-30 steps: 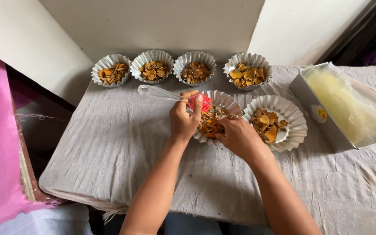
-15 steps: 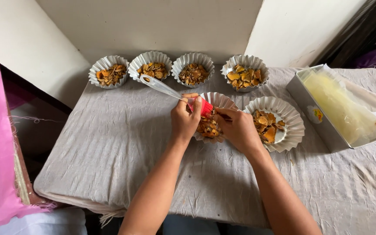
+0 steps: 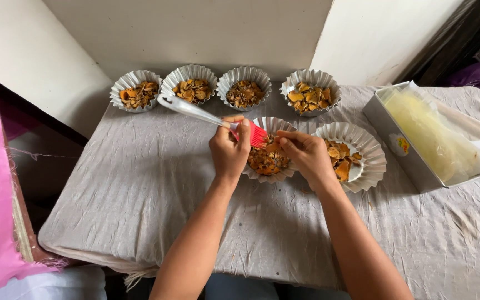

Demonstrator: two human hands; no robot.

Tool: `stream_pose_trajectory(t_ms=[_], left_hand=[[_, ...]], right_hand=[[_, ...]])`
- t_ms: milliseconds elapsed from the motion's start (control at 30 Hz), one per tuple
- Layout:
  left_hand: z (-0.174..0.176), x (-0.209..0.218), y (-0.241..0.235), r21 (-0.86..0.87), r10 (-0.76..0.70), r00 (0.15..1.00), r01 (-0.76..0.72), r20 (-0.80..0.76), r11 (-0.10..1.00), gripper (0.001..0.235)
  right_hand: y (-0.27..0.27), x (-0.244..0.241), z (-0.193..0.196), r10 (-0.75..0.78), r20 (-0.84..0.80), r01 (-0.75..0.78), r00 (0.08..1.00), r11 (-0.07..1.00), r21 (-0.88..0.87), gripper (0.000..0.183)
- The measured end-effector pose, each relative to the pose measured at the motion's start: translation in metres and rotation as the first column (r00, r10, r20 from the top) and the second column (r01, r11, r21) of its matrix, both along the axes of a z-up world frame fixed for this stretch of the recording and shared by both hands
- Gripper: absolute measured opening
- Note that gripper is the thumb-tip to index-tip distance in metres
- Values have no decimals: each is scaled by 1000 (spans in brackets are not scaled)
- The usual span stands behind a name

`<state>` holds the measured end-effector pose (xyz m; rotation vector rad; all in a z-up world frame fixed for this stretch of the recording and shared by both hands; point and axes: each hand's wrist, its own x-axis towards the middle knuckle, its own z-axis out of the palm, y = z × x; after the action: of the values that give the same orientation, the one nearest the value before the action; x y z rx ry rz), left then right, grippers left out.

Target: Packaging dried herbal tea ingredients from foil cups into small plastic bags and cleaning the cups with a brush.

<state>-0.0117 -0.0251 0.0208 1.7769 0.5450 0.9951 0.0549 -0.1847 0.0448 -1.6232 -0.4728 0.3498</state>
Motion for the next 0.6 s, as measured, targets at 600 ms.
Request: stream_pose_trajectory(t_ms=[600], left_hand=[[-7, 1, -1, 49, -11, 998, 8, 55, 999, 17]], right_hand=[[-48, 17, 30, -132, 321, 145, 938, 989, -16, 24]])
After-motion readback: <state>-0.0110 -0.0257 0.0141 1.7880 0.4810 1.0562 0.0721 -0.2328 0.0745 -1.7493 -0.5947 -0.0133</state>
